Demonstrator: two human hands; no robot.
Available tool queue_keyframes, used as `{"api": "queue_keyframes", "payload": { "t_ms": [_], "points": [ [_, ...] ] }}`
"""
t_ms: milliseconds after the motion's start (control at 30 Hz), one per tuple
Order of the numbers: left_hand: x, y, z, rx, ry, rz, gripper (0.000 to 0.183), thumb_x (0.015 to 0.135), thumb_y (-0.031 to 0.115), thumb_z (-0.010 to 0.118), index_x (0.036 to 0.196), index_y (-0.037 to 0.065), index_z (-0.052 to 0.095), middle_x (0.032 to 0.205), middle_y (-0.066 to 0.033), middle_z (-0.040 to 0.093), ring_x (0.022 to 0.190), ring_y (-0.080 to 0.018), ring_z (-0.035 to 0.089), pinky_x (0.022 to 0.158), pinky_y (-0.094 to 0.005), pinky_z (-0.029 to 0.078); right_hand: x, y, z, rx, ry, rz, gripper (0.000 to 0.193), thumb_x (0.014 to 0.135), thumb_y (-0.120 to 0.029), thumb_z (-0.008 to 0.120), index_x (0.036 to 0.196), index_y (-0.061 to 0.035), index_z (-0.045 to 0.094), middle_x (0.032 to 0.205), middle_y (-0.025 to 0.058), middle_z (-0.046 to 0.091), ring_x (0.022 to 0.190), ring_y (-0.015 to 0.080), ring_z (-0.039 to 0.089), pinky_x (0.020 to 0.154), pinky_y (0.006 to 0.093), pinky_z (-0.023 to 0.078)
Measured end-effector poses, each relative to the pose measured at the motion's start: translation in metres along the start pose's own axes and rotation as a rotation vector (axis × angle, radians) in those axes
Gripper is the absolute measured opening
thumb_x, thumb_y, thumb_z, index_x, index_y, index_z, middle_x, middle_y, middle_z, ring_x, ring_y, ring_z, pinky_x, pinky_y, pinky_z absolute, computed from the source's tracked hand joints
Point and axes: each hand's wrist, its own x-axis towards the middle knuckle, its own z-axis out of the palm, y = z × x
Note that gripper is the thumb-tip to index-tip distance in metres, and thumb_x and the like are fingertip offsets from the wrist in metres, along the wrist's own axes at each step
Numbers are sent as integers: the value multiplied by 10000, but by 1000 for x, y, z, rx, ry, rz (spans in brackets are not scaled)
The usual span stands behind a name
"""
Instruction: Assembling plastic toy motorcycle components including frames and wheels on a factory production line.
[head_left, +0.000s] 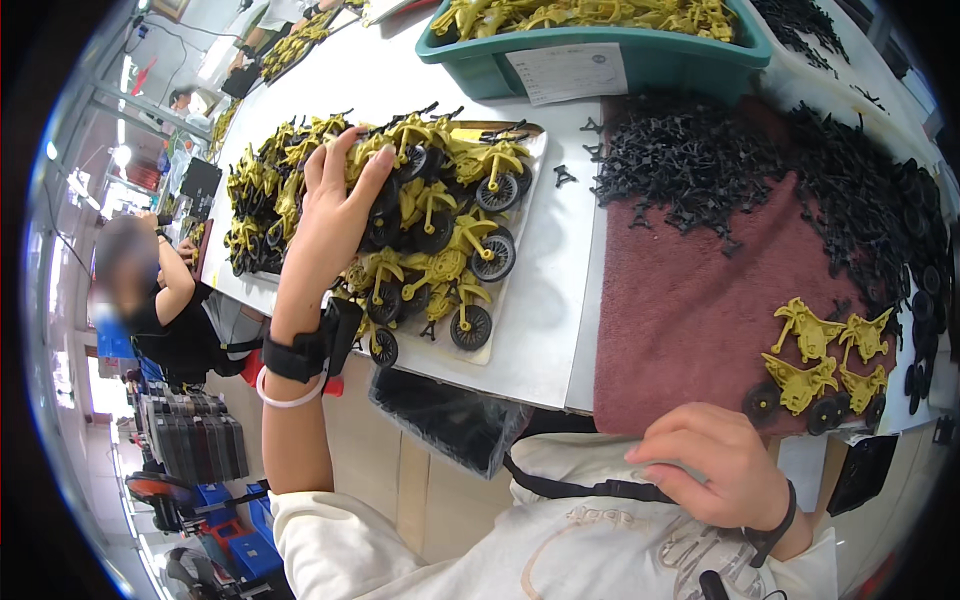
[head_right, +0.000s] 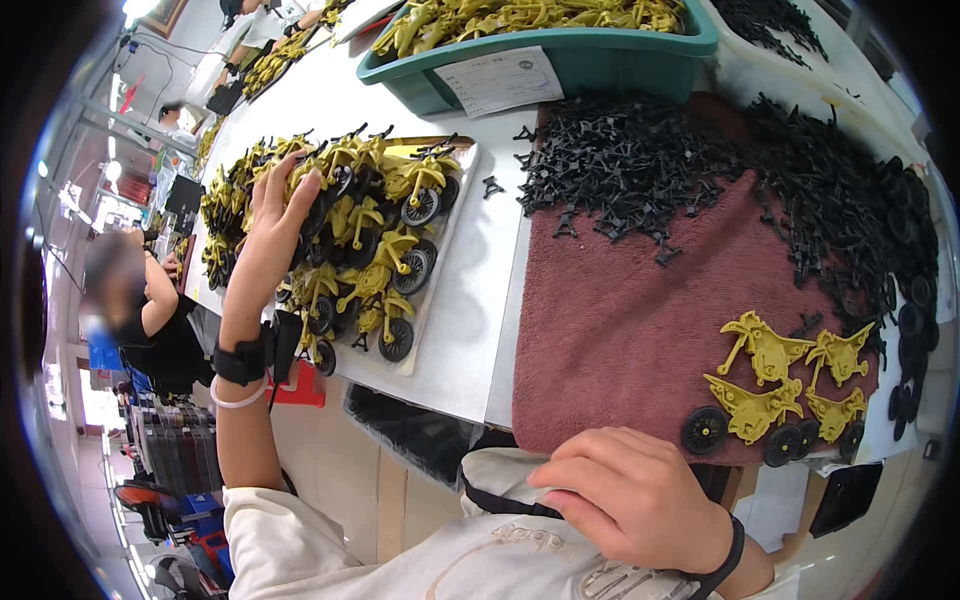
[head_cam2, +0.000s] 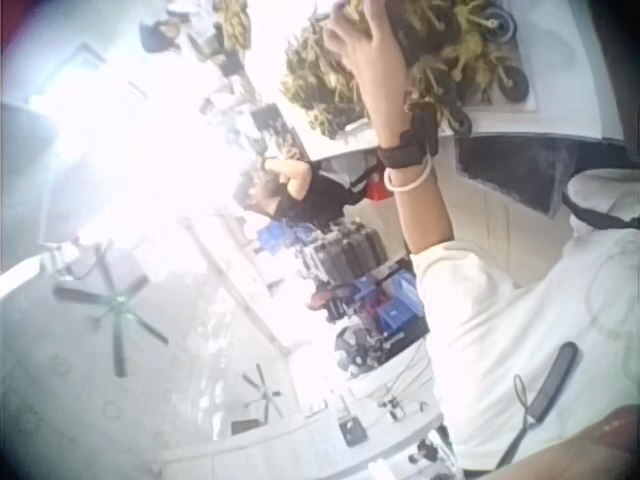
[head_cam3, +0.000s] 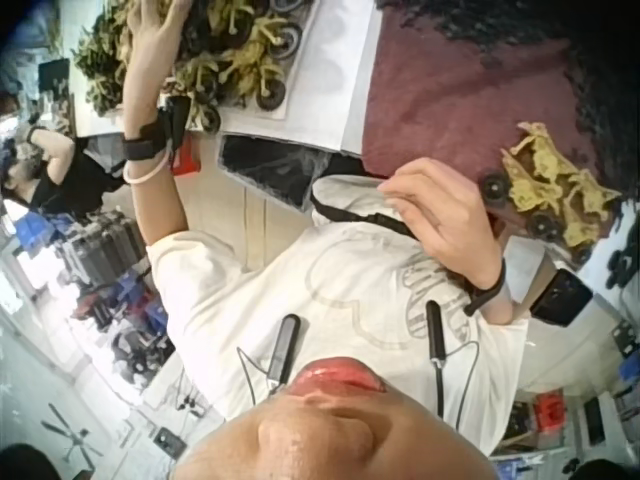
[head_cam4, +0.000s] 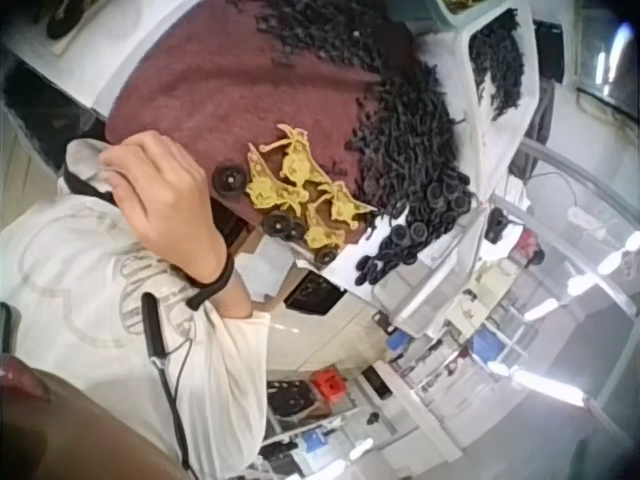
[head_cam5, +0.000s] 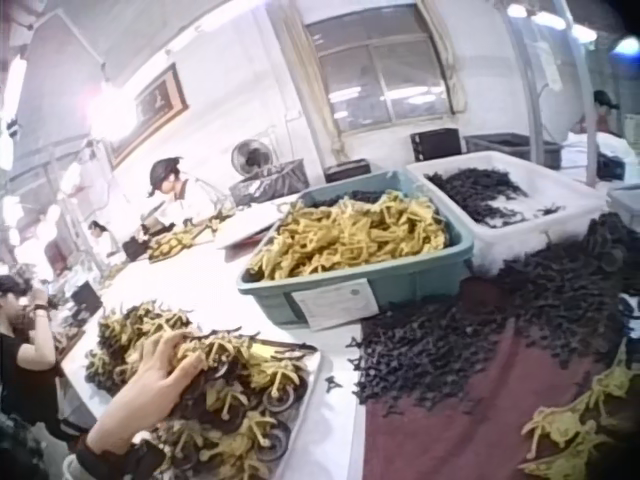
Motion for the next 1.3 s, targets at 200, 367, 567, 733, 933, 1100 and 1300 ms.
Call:
{"api": "queue_keyframes", "payload": {
  "t_ms": [200, 367, 567, 733, 933, 1100, 1300],
  "points": [
    [-2, 24, -24, -86, -155, -116, 710, 934, 566, 527, 1448, 98, 385, 1471, -210, 316, 1355, -345, 362, 1112, -382, 301, -6, 7, 0, -2, -2, 10, 152, 765, -58, 727, 912, -61, 690, 849, 73, 645, 742, 254, 639, 659, 345, 511],
    [4, 29, -41, 28, -237, -125, 712, 962, 607, 440, 1465, 109, 368, 1477, -221, 326, 1347, -368, 384, 1093, -402, 335, -6, 5, -3, -24, 24, -30, 158, 760, -57, 731, 913, -64, 692, 851, 67, 648, 729, 246, 634, 656, 336, 505],
    [-2, 39, -51, 221, 12, 69, 634, 993, 491, 465, 1411, 18, 406, 1426, -225, 417, 1346, -363, 394, 1116, -389, 301, -16, 5, -16, -79, 79, 14, 168, 740, -41, 740, 903, -59, 702, 844, 58, 647, 719, 230, 636, 645, 327, 502],
    [-24, 105, -69, 98, -9, 166, 589, 954, 444, 558, 1403, 76, 458, 1434, -149, 454, 1299, -288, 462, 1043, -416, 383, -43, 2, -44, -181, 139, 86, 183, 721, -37, 749, 896, -50, 700, 844, 67, 650, 719, 235, 637, 641, 327, 499],
    [12, 190, -17, -18, -569, 641, 445, 892, 213, 650, 1298, 66, 543, 1334, -129, 539, 1237, -302, 518, 1021, -369, 408, -63, -15, -93, -364, 213, 195, 238, 724, -56, 745, 947, -31, 666, 905, 88, 637, 820, 270, 618, 720, 350, 486],
    [18, 227, 55, -106, -653, 865, 369, 889, 238, 660, 1196, 48, 585, 1148, -121, 616, 1015, -291, 610, 877, -377, 489, -78, -15, -135, -486, 259, 281, 288, 726, -73, 741, 989, -14, 637, 956, 107, 625, 903, 299, 601, 786, 369, 475],
    [-8, 273, 98, -209, -761, 1047, 357, 874, 249, 672, 1132, 23, 571, 1029, -146, 594, 964, -309, 618, 836, -394, 500, -105, -1, -144, -741, 140, 391, 522, 700, -192, 769, 1165, -57, 572, 1178, 130, 527, 1080, 322, 510, 925, 409, 409]
  ]
}}
